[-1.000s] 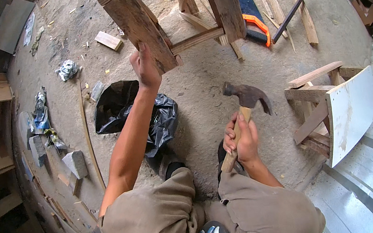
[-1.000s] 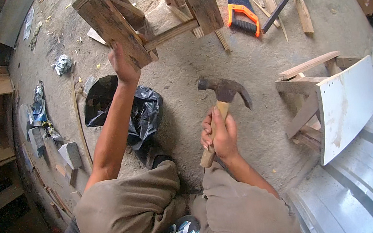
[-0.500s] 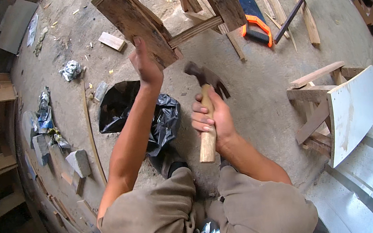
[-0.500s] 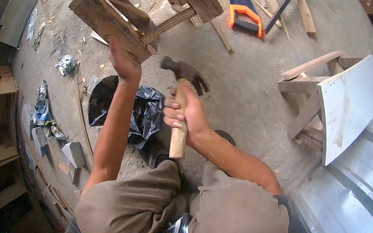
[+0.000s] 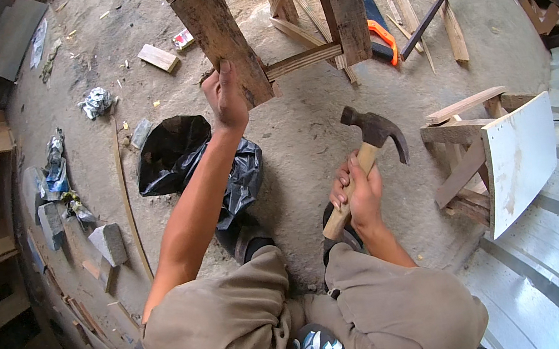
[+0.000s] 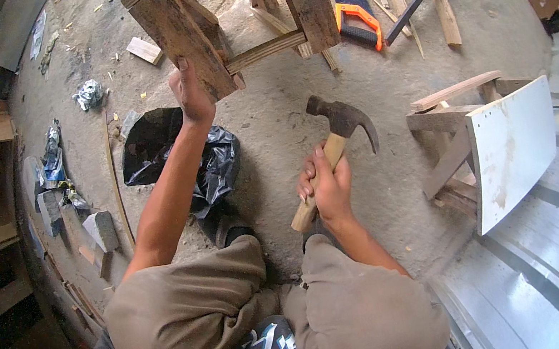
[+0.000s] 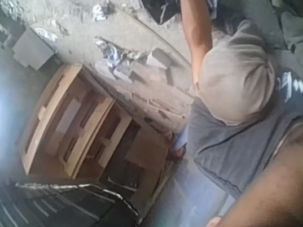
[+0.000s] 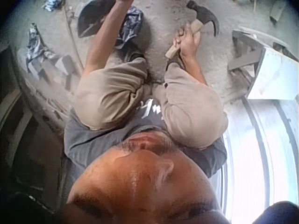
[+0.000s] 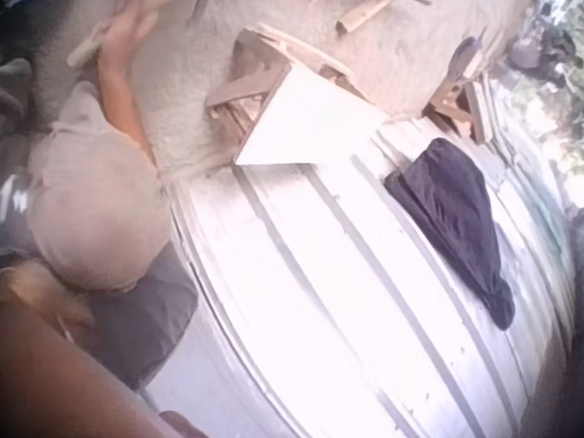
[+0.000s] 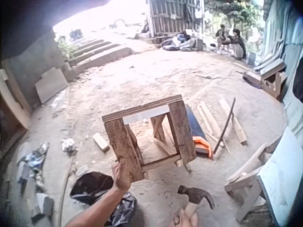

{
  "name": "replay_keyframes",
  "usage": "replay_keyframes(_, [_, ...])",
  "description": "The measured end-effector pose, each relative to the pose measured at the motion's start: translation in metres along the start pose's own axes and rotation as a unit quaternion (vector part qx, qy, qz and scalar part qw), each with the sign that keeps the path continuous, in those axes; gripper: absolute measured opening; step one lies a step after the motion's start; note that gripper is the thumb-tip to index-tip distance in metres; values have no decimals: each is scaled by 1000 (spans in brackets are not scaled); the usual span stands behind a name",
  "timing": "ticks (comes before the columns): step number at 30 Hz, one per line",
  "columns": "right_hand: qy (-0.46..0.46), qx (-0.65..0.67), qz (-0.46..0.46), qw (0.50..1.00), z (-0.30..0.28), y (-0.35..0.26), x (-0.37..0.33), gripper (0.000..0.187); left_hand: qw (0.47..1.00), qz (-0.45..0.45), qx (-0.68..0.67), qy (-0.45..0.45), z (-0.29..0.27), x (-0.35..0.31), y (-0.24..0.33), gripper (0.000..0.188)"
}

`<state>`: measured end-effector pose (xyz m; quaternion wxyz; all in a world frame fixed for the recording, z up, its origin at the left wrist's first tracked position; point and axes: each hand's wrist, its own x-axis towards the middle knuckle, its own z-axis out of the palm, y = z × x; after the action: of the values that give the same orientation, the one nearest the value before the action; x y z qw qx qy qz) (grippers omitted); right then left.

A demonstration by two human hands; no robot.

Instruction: The person assembles a small wooden structure by fitting pieces together and securing them with nails. They use a hammer to drive nails into the wood and a metal ruler to measure and align the components.

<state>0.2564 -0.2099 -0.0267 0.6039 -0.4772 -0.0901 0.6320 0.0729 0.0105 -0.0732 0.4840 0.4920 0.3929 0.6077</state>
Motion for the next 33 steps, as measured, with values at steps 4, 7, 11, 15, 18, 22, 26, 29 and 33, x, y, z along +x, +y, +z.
replay_keyframes(4, [-32,-87,-45,995,-6,6,-5,26,999,34,-2,12,8,-3,5,55])
replay_keyframes(7, [-29,-235,-15,972,-10,-4,-9,31,999,13,44,-24,6,-15,11,56])
replay_keyframes(11, [-37,-332,-121,935,-10,7,-10,35,991,34,64,-113,1,-39,9,55])
replay_keyframes(15, [-47,-378,-163,910,-4,8,-2,37,954,63,196,-219,-24,-60,-7,39])
replay_keyframes(18, [-37,-432,-182,883,1,7,11,36,953,7,195,-233,-17,-76,-2,25])
replay_keyframes(22, [-4,-462,-229,857,-11,30,24,42,939,-5,257,-230,-14,-87,-16,39])
replay_keyframes(26, [-14,-431,-166,887,-20,34,24,46,919,-25,265,-291,-28,-95,-33,35])
replay_keyframes(29, [-21,-417,-136,899,-38,64,27,44,922,-32,256,-288,-39,-106,-49,27])
replay_keyframes(33, [-46,-343,-126,930,-44,92,22,42,927,-57,240,-283,-33,-109,-40,23])
